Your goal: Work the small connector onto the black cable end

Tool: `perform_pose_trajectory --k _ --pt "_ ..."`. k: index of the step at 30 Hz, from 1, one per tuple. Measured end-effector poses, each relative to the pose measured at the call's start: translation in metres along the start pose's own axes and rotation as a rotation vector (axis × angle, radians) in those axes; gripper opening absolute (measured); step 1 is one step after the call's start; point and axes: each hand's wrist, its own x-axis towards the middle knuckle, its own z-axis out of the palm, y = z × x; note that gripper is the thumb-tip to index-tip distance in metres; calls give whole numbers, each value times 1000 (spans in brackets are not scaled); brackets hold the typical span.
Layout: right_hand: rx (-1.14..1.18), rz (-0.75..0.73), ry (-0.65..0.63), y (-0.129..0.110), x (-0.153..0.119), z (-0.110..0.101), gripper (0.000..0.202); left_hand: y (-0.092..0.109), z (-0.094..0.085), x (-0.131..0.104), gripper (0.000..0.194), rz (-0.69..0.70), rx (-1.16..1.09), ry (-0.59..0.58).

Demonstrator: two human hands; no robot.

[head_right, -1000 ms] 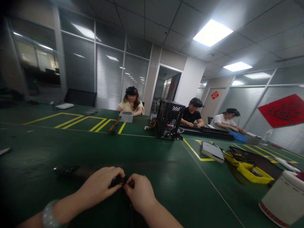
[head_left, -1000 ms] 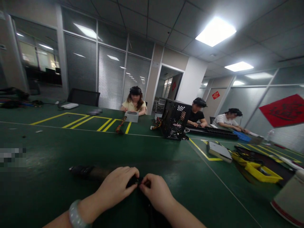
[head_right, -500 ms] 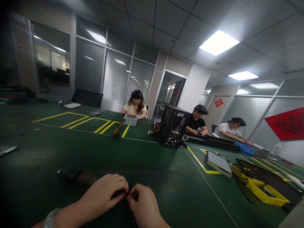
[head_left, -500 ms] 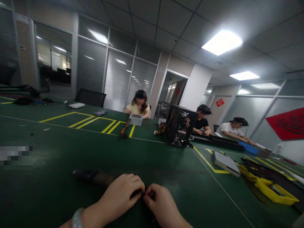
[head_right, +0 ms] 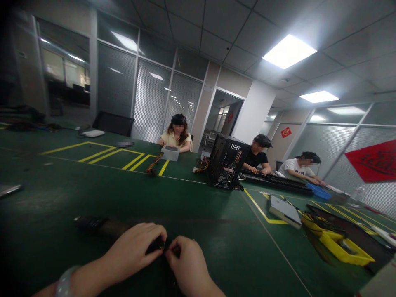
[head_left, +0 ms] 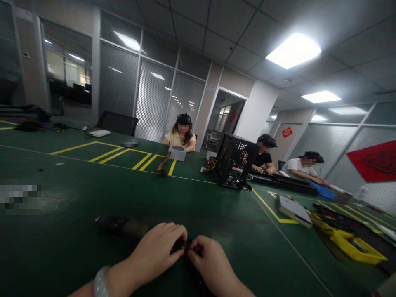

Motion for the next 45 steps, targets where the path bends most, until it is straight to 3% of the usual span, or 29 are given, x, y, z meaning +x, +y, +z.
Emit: perform_pose_trajectory --k 13,20,34,45 --pt "0 7 -23 -9 -2 -5 8 3 -6 2 13 79 1 -31" --pt "1 24 -46 -12 -3 -9 8 4 -5 1 17 7 49 -17" --pt "19 1 -38 -11 -4 -9 7 2 -4 0 21 6 61 -32" --pt "35 -2 -49 -9 -4 -8 8 5 -8 2 12 114 58 -64"
